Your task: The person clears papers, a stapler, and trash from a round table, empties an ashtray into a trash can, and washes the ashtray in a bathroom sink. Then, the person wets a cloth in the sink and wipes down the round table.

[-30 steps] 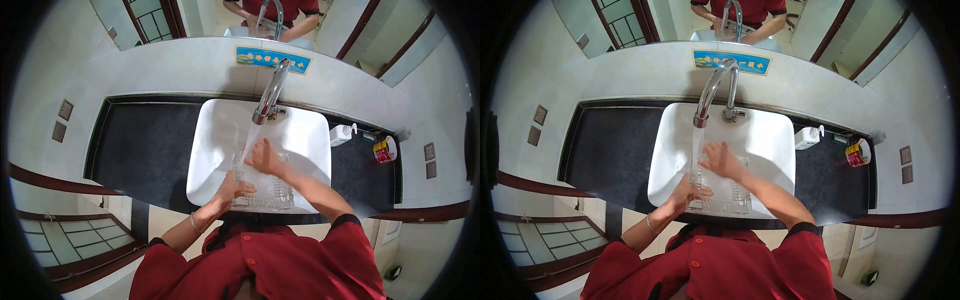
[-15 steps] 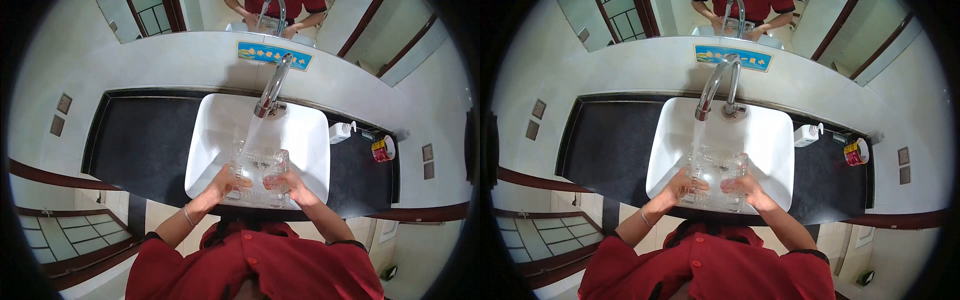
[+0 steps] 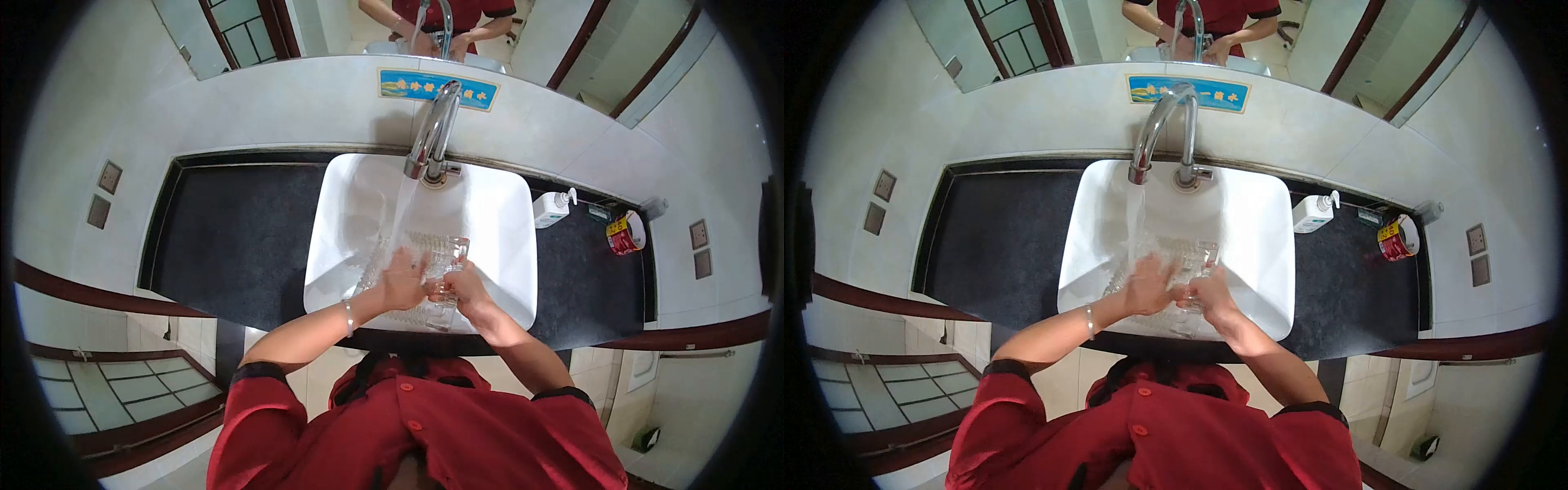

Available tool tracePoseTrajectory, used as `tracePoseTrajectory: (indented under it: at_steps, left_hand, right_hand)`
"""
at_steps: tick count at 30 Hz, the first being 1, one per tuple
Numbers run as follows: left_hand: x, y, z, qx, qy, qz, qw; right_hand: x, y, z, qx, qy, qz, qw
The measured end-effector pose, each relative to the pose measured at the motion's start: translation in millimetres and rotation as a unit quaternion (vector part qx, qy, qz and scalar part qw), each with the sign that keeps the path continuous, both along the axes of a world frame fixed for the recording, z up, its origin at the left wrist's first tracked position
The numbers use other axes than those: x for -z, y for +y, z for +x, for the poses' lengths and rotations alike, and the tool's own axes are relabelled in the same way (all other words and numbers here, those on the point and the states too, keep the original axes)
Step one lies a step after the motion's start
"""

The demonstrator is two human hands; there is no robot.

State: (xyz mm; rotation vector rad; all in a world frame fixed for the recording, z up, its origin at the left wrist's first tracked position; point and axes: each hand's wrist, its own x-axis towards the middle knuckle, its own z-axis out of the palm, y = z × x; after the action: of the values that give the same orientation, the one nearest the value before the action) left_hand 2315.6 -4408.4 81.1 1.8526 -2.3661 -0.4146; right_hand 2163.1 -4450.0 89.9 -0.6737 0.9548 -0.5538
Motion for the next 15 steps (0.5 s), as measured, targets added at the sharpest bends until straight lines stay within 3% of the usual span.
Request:
tracePoseTrajectory:
  at_steps: [1,3,5,7,8,9,10,11,13,14,15]
  left_hand:
    - [4.1,-2.3,-5.9,-0.002,-0.001,-0.001,1.0]
    - [13.6,-8.5,-11.7,0.105,0.269,0.006,0.957]
    - [-1.6,7.8,-2.9,0.128,0.315,0.017,0.94]
    - [-27.0,27.1,15.2,0.179,0.4,0.04,0.898]
    - [-39.2,33.1,24.4,0.178,0.401,0.042,0.898]
    - [-52.2,35.4,35.4,0.177,0.234,0.103,0.951]
    - [-58.2,36.8,40.7,0.169,0.058,0.161,0.971]
    - [-54.3,38.6,40.2,0.169,0.058,0.162,0.971]
    - [-39.3,40.3,38.0,0.124,0.061,0.083,0.987]
    - [-35.1,38.7,28.4,0.139,0.187,-0.025,0.972]
    - [-30.0,36.2,11.4,0.137,0.187,-0.027,0.972]
  right_hand:
    - [1.3,0.1,2.7,-0.006,0.0,-0.032,0.999]
    - [28.2,-3.6,3.6,0.042,-0.004,-0.077,0.996]
    - [3.5,1.7,5.9,0.099,0.115,-0.04,0.988]
    - [-24.1,1.3,2.5,0.085,0.099,-0.008,0.991]
    - [-30.2,1.7,-0.8,0.065,0.084,0.024,0.994]
    - [-22.4,-0.6,-4.2,0.065,0.084,0.024,0.994]
    - [-19.3,-2.0,-3.5,0.065,0.046,0.026,0.996]
    - [-18.3,-2.6,-2.7,0.066,0.009,0.028,0.997]
    - [-12.9,-2.9,-0.8,0.09,0.074,0.012,0.993]
    - [-1.3,-3.6,-0.7,0.095,0.06,-0.006,0.994]
    - [7.4,-5.3,0.7,0.098,0.044,-0.026,0.994]
